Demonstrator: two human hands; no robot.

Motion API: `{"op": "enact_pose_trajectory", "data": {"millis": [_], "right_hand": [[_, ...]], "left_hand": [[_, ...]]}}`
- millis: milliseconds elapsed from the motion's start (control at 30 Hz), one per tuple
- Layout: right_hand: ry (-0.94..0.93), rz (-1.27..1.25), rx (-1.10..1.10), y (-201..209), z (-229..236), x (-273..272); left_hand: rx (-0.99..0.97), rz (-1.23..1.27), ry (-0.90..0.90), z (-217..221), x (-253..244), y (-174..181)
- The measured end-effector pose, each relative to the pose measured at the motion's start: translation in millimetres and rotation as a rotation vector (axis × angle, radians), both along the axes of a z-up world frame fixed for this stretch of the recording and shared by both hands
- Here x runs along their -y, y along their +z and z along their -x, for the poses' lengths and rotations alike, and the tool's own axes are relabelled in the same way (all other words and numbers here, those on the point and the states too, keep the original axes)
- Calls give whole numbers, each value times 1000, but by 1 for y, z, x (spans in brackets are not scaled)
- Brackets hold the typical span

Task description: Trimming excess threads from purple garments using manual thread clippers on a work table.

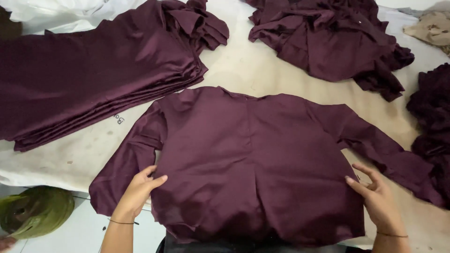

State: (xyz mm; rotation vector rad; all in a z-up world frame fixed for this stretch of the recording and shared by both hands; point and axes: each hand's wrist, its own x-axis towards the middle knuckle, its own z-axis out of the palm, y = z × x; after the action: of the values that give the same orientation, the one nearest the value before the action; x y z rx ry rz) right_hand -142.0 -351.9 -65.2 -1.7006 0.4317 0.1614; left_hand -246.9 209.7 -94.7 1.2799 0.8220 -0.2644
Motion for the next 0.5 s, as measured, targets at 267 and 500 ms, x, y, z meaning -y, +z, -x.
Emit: {"op": "enact_pose_trajectory", "data": {"millis": [267, 500], "right_hand": [[49, 204, -150, 25, -19, -22], [116, 250, -253, -42, -50, 28]], "left_hand": [[-142, 1, -94, -5, -2, 5], [-110, -5, 0, -3, 11, 25]]}}
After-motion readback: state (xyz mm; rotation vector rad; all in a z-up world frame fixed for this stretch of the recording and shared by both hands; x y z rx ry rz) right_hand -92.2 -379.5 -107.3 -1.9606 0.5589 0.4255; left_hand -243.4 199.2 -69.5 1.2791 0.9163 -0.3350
